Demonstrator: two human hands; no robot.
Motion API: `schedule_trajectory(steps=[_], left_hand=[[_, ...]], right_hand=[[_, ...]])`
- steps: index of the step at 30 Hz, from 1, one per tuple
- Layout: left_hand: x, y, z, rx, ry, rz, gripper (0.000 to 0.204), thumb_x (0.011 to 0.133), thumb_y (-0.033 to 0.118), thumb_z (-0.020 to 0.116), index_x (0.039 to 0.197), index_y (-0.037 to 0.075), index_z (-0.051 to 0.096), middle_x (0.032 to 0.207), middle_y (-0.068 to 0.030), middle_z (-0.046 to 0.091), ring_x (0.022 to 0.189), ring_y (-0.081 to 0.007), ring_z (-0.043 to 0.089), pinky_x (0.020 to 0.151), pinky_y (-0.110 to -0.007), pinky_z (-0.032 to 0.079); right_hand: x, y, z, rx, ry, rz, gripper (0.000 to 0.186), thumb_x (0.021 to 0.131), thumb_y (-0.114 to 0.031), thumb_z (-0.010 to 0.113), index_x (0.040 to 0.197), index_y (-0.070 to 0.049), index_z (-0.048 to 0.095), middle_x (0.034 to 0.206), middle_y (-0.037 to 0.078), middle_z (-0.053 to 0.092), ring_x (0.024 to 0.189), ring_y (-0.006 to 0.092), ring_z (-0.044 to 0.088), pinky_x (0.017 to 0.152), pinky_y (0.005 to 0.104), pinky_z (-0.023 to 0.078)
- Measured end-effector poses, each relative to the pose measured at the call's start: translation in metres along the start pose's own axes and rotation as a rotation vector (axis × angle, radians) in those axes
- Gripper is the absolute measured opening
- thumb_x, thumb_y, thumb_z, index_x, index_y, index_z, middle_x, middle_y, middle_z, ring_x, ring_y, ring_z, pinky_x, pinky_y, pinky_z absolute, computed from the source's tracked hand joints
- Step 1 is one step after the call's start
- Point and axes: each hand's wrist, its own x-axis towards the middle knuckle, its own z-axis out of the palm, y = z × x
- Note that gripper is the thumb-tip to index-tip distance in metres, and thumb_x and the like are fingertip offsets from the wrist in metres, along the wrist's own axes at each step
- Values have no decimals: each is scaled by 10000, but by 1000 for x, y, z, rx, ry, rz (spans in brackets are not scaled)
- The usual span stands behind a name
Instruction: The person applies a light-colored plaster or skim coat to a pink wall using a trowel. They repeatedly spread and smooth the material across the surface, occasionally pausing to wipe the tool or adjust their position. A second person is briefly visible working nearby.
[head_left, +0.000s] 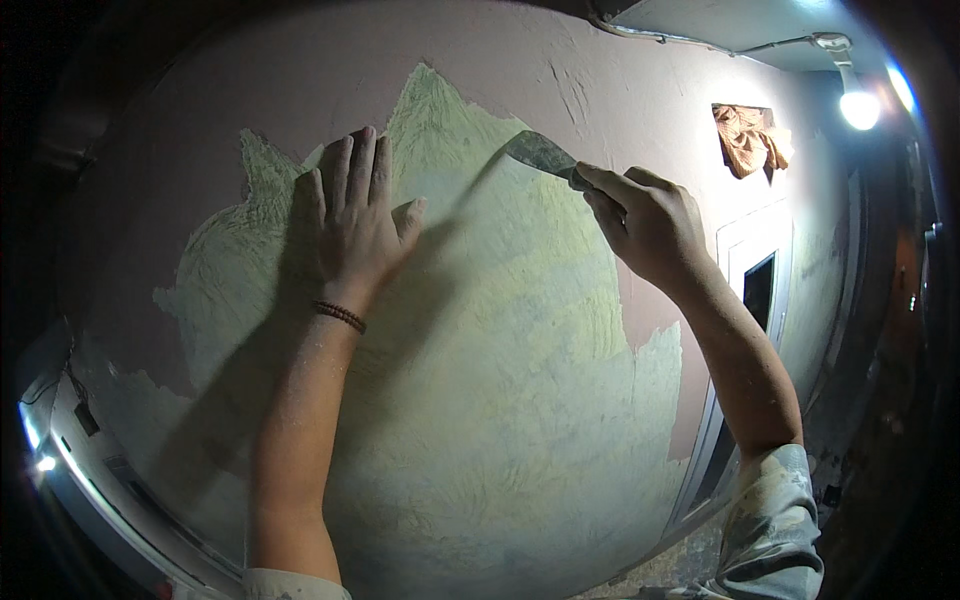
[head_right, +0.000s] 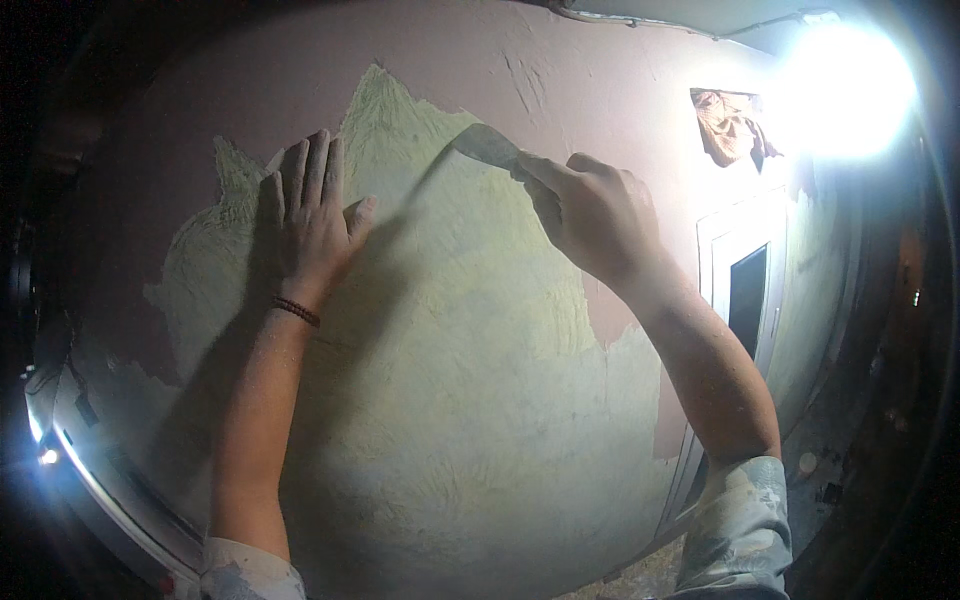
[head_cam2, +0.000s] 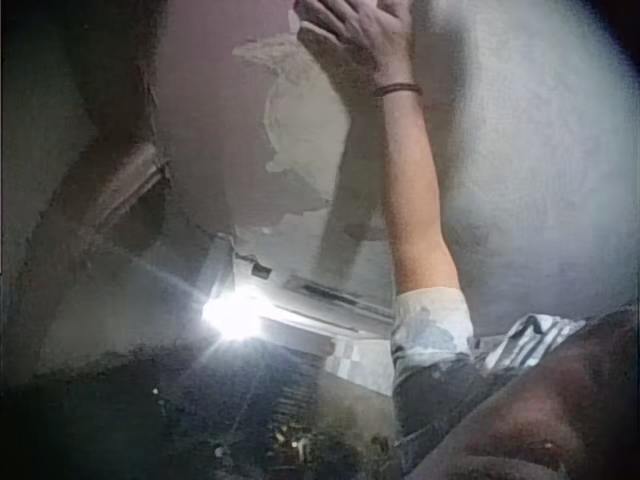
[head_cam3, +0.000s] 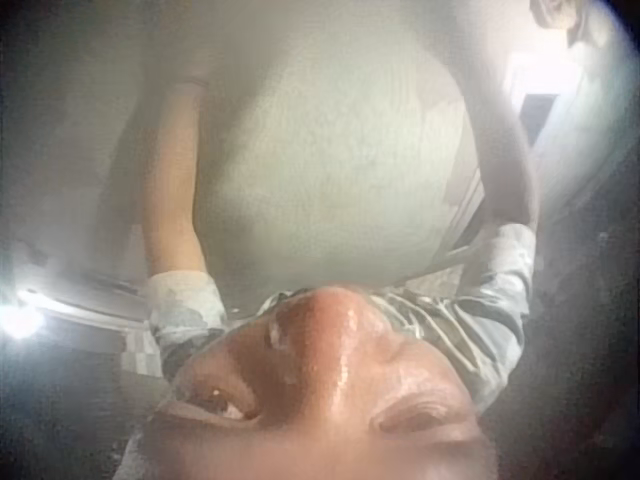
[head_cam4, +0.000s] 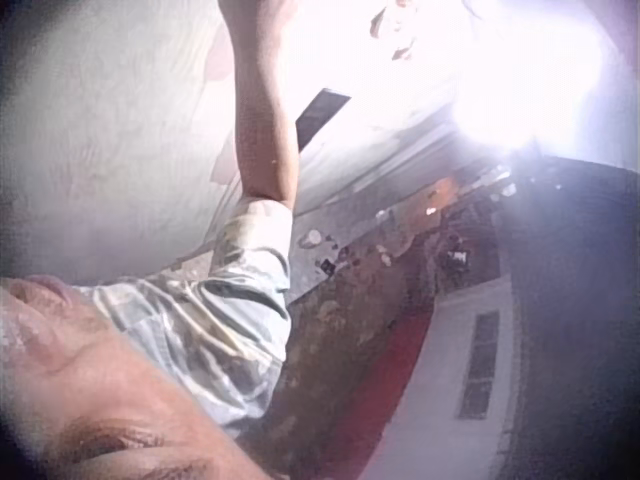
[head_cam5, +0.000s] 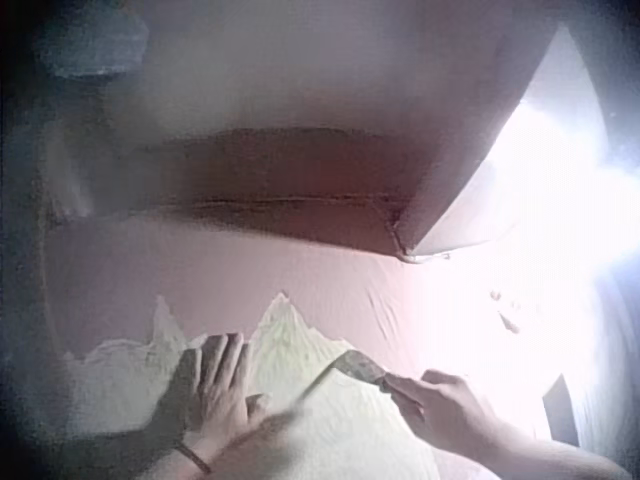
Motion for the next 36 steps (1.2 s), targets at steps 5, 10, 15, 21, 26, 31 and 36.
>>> schedule_trajectory(steps=[5, 10, 15, 21, 26, 31, 36], left_hand=[[-2, 2, -14, 20, 29, 9, 857, 1047, 588, 483, 1722, 109, 263, 1799, -96, 226, 1671, -303, 162, 1343, -631, 78], [1, 10, -20, 83, -37, -23, 853, 1074, 645, 405, 1713, 93, 284, 1788, -113, 250, 1668, -313, 168, 1348, -613, 76], [-1, 9, -25, 148, 55, 42, 819, 1103, 660, 297, 1679, 82, 365, 1759, -117, 319, 1650, -322, 227, 1343, -604, 91], [-2, 7, -24, 160, 79, 58, 843, 1097, 703, 226, 1643, 97, 437, 1729, -131, 375, 1623, -321, 289, 1331, -609, 118], [2, 8, -20, 194, 80, 31, 858, 1075, 734, 291, 1660, 119, 419, 1746, -86, 360, 1632, -268, 278, 1328, -569, 152], [-5, 7, -27, 148, 122, 62, 815, 1101, 672, 249, 1634, 92, 459, 1729, -126, 380, 1627, -329, 280, 1322, -625, 149], [-2, 7, -21, 177, 73, 57, 812, 1099, 679, 242, 1640, 115, 462, 1729, -118, 383, 1636, -320, 269, 1325, -629, 132]], right_hand=[[13, -2, -2, -65, 24, -51, 253, 1015, -193, 750, 1259, -139, 796, 837, 74, 773, 657, 181, 717, 583, 360, 589], [20, -2, 2, -80, 17, -49, 228, 1019, -201, 747, 1232, -145, 806, 812, 64, 767, 676, 188, 725, 589, 366, 584], [31, -3, 2, -131, 23, -58, 243, 1028, -222, 738, 1240, -123, 801, 832, 92, 778, 695, 200, 740, 610, 365, 595], [37, -11, -9, -115, -68, -54, 256, 1050, -239, 697, 1266, -140, 795, 823, 101, 764, 681, 229, 730, 621, 394, 596], [40, -14, -11, -122, 15, -112, 251, 1072, -235, 633, 1251, -161, 793, 816, 110, 737, 696, 288, 716, 656, 439, 591], [33, -9, -12, -170, -64, -75, 233, 1014, -192, 752, 1232, -130, 808, 809, 85, 759, 644, 192, 706, 578, 367, 575], [33, -4, -13, -185, -102, -36, 227, 1019, -190, 748, 1229, -127, 806, 792, 78, 761, 639, 180, 708, 573, 357, 578]])
